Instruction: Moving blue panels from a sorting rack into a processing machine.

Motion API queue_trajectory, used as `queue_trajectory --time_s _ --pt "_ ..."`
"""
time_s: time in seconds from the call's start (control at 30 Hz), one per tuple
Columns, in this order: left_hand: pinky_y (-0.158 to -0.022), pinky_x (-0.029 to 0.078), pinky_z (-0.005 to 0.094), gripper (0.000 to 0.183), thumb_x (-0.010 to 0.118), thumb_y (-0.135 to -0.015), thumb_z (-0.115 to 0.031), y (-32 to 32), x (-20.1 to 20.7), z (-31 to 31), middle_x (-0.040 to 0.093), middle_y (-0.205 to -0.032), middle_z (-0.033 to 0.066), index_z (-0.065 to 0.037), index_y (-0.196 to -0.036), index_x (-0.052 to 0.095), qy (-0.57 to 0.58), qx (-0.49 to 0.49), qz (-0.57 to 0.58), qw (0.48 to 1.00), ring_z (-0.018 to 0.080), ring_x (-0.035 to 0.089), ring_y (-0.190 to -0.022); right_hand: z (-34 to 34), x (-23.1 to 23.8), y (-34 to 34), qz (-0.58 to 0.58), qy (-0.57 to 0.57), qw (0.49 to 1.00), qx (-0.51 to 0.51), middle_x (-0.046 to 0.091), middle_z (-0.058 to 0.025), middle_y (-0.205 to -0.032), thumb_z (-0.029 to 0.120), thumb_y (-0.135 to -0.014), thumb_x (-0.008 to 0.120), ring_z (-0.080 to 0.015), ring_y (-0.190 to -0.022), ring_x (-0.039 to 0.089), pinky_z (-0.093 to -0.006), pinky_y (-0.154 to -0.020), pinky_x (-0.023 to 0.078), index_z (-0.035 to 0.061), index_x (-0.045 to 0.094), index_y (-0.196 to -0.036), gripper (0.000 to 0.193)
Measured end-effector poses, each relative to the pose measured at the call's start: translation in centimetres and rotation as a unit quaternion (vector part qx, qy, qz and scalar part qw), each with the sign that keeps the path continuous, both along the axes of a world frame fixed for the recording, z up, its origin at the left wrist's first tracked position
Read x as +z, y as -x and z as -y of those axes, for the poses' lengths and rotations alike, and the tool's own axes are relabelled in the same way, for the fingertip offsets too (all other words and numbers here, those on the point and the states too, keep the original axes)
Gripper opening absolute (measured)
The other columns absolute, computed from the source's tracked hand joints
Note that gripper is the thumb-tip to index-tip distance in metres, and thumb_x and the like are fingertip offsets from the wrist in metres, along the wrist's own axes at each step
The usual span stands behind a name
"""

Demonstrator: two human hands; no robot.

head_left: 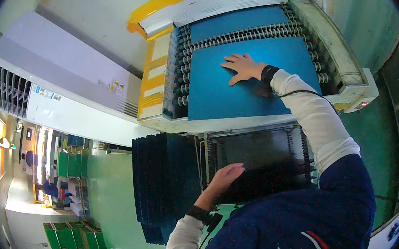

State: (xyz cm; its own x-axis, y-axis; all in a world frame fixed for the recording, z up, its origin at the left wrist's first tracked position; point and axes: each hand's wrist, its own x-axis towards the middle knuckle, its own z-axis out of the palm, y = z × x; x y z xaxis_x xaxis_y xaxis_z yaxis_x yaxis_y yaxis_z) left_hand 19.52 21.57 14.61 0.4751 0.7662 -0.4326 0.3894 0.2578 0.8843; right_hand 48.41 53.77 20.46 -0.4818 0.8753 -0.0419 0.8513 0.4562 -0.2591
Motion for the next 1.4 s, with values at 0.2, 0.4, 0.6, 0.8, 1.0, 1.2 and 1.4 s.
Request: queue_trajectory --time_s 0.2,0.4,0.6,0.8,1.0,1.2,1.4 --pt "-0.111 0.038 0.0499 0.075 0.076 -0.081 -0.052 8.0 -2.4 5.0 0.052 -0.143 0.0168 -0.008 -0.138 0.057 -0.255 0.037 -0.375 0.890 0.0374 0.046 -0.133 -2.3 0.2 -1.4 -0.008 0.007 1.000 0.005 0.028 -0.0099 -0.164 0.061 -0.073 0.078 -0.0361 -0.151 0.022 -0.0598 -0.118 0.020 0.0252 0.039 -0.155 0.097" --pt "-0.110 0.039 0.0507 0.094 0.080 -0.076 -0.055 10.7 -6.9 10.2 0.044 -0.147 0.0230 -0.009 -0.149 0.043 -0.206 0.194 -0.390 0.876 0.0416 0.044 -0.135 -3.8 0.3 -0.9 -0.022 -0.006 1.000 0.020 0.028 -0.0096 -0.164 0.057 -0.073 0.078 -0.0352 -0.151 0.023 -0.0597 -0.118 0.021 0.0268 0.040 -0.154 0.095" --pt "-0.103 0.044 0.0502 0.103 0.080 -0.074 -0.058 9.8 -10.2 10.4 0.053 -0.136 0.0249 -0.003 -0.150 0.037 -0.165 0.261 -0.373 0.875 0.0439 0.052 -0.124 -5.0 -0.7 -1.4 0.027 -0.037 0.999 0.017 0.029 -0.0091 -0.164 0.055 -0.077 0.074 -0.0352 -0.150 0.026 -0.0592 -0.120 0.021 0.0281 0.041 -0.154 0.088" --pt "-0.104 0.045 0.0455 0.101 0.076 -0.077 -0.063 9.9 -9.3 9.7 0.057 -0.136 0.0239 0.000 -0.147 0.041 -0.103 0.235 -0.367 0.894 0.0394 0.055 -0.126 -5.4 -1.9 -2.0 0.102 -0.109 0.989 0.005 0.041 -0.0110 -0.157 0.055 -0.084 0.070 -0.0355 -0.143 0.039 -0.0478 -0.116 0.035 0.0206 0.051 -0.146 0.073" --pt "-0.102 0.048 0.0447 0.101 0.078 -0.074 -0.064 9.6 -8.3 10.1 0.061 -0.132 0.0247 0.000 -0.145 0.045 -0.097 0.271 -0.344 0.894 0.0382 0.059 -0.122 7.9 2.1 4.7 -0.155 -0.055 0.978 0.132 0.056 -0.0127 -0.142 0.030 -0.092 0.069 -0.0307 -0.133 0.052 -0.0409 -0.112 0.039 0.0101 0.061 -0.133 0.047" --pt "-0.096 0.052 0.0442 0.085 0.077 -0.076 -0.064 9.7 -8.7 10.3 0.068 -0.121 0.0190 -0.007 -0.135 0.056 -0.069 0.320 -0.316 0.891 0.0369 0.065 -0.113 23.7 -5.2 6.5 -0.251 0.310 0.913 0.089 0.067 -0.0187 -0.125 0.025 -0.085 0.076 -0.0314 -0.118 0.064 -0.0402 -0.100 0.049 0.0046 0.065 -0.129 0.050" --pt "-0.090 0.052 0.0455 0.086 0.070 -0.077 -0.070 9.5 -6.2 9.8 0.068 -0.114 0.0230 0.001 -0.125 0.058 -0.054 0.298 -0.321 0.897 0.0391 0.065 -0.108 30.1 -15.5 5.5 -0.160 0.286 0.942 0.075 0.071 -0.0229 -0.110 0.036 -0.091 0.069 -0.0373 -0.102 0.069 -0.0406 -0.088 0.052 -0.0013 0.068 -0.117 0.046"
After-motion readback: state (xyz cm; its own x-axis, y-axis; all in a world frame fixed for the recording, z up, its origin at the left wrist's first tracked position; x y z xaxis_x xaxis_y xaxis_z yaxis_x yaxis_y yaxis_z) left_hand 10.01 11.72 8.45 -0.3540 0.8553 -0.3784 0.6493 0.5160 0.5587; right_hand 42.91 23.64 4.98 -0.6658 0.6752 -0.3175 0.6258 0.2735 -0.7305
